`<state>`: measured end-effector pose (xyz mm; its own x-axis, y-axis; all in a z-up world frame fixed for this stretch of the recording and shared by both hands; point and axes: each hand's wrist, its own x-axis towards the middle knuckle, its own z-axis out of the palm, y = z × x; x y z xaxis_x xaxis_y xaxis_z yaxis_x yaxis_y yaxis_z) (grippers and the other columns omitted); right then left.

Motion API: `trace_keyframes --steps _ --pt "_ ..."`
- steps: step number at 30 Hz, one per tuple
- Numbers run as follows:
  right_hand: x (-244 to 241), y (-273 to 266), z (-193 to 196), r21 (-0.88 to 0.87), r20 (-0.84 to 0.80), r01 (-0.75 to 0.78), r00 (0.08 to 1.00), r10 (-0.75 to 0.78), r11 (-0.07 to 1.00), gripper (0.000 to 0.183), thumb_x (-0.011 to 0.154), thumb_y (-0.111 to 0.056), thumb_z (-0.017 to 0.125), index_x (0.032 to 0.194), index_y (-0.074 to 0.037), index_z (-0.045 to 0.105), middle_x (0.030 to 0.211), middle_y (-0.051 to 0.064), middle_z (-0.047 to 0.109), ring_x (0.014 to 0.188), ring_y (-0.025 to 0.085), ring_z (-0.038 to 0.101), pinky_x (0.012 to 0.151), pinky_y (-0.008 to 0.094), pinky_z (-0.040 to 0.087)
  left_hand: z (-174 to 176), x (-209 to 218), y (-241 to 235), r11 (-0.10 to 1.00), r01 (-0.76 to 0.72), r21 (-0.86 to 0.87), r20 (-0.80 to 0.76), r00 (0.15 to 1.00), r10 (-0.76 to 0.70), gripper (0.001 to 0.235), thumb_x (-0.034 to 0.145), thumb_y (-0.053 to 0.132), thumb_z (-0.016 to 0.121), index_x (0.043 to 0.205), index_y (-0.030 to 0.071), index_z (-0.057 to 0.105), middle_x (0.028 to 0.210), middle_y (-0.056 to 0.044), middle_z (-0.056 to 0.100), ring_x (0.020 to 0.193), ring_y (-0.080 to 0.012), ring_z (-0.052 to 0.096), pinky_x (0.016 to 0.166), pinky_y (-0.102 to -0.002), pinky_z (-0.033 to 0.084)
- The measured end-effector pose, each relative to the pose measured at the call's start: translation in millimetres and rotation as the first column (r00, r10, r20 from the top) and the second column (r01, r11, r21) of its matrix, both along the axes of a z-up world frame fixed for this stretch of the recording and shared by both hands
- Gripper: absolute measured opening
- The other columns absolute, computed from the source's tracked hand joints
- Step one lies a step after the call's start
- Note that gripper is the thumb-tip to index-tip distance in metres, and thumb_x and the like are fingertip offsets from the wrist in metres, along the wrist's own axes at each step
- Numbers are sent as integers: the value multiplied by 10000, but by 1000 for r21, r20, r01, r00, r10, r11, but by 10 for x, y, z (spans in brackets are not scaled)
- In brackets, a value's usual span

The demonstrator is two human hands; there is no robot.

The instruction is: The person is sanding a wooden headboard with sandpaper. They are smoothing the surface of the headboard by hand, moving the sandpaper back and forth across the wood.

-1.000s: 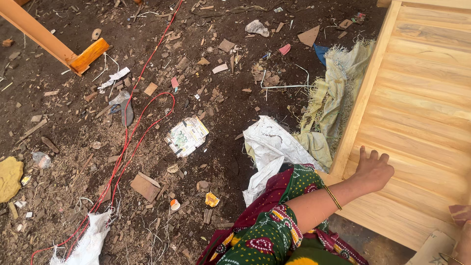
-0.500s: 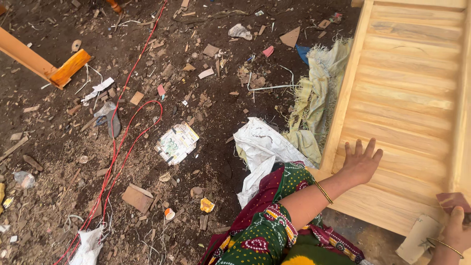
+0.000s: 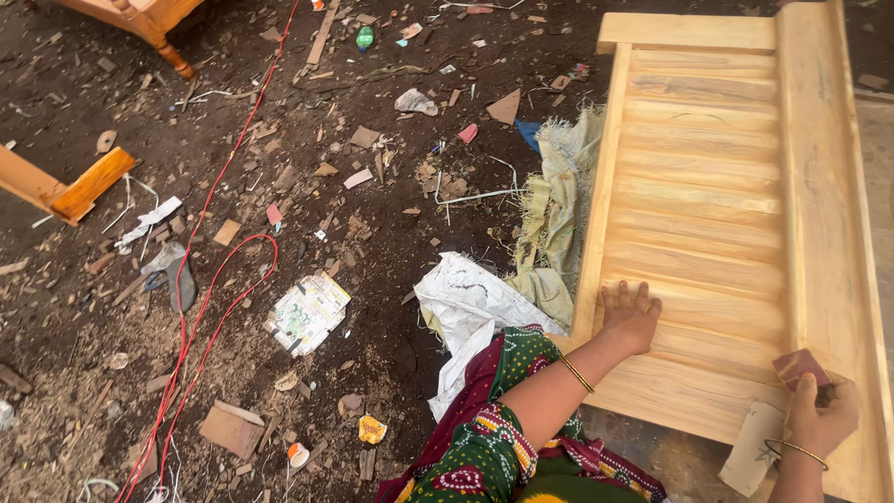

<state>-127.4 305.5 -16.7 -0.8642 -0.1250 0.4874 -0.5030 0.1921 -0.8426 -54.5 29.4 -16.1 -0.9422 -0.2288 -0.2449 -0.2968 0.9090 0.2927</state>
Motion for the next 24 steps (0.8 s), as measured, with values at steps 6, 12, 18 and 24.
trace_keyframes --steps 6,12,18,24 --pt "-52 -17 -41 -2 65 -11 998 11 1000 137 1161 -33 662 1124 67 575 1059 81 658 904 81 588 845 218 488 33 4 -39 1000 16 -24 10 1000 -15 963 808 224 802 1605 164 266 1717 -177 69 1547 -512 58 1152 -771 70" --pt "-90 41 -59 1 83 -28 996 28 1000 173 1152 -70 684 1098 54 577 1025 65 671 913 65 609 843 207 486 44 -13 -17 1000 19 -21 9 1000 -19 984 796 275 825 1595 180 258 1717 -168 66 1544 -519 56 1154 -769 74" --pt "-107 31 -99 38 108 5 994 -9 999 199 1131 -101 713 1099 49 585 1010 70 672 903 62 603 831 200 487 -11 -8 -49 999 29 -14 1 1000 -29 977 793 260 822 1591 174 265 1714 -177 70 1540 -529 62 1149 -770 84" --pt "-80 -1 -75 2 148 -48 988 47 999 211 1142 -91 718 1063 32 566 1021 64 683 919 68 637 826 201 490 -12 -4 -56 999 24 -32 -7 1000 -25 977 782 236 822 1594 173 284 1717 -182 91 1541 -526 87 1146 -766 112"
